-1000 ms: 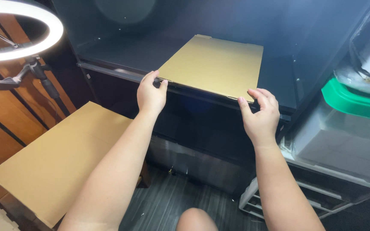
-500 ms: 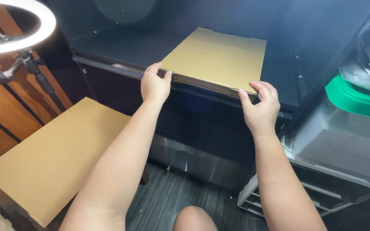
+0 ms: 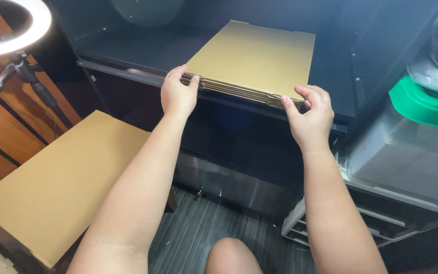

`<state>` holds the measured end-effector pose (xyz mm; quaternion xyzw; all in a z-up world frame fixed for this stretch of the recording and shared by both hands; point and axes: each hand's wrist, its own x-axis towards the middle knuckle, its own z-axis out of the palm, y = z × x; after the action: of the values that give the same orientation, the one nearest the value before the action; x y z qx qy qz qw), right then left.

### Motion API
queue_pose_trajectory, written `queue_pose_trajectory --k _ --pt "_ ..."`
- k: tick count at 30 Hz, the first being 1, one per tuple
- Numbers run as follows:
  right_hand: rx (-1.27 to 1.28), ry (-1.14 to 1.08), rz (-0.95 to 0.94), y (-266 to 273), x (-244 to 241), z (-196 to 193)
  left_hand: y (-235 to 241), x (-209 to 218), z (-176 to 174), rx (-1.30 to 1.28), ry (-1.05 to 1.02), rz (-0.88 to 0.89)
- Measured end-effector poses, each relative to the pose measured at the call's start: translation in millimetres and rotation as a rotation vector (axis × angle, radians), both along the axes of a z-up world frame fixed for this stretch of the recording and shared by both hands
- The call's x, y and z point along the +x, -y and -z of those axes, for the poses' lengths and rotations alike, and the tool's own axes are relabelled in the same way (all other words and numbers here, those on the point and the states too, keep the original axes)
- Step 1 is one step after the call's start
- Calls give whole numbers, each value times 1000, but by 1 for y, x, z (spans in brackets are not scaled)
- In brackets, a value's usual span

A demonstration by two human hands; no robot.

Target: The person repeatedly picks up flat cardboard pieces from a stack on a small wooden stool and places them onto a black shelf to the right. The hands handle the cardboard directly without tools.

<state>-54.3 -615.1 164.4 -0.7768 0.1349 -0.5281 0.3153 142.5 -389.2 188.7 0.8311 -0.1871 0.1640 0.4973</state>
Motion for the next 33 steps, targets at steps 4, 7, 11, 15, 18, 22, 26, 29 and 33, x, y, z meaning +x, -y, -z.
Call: queue_pose_trajectory --k 4,7,11,15,18,22,26,29,33 --pt "6 16 -3 -2 1 4 -8 6 3 -17 -5 56" --pt "3 27 0 -6 0 5 -22 -6 1 -28 -24 82" --pt "-80 107 22 -14 -5 9 -54 -22 14 -75 -66 109" --pt "-130 302 -48 -46 -15 12 -110 -35 58 -165 -38 118" --pt "-70 369 -179 -85 -18 17 -166 -49 100 -97 -16 47" --pt "-32 350 -329 -130 4 47 -251 -94 126 -21 -48 -128" --pt "257 211 -517 -175 43 101 -330 -108 180 15 13 -426" --pt "379 69 -592 -210 68 142 -369 -116 217 39 9 -641" --pt "371 -140 -640 -259 87 180 -386 -136 233 9 26 -709"
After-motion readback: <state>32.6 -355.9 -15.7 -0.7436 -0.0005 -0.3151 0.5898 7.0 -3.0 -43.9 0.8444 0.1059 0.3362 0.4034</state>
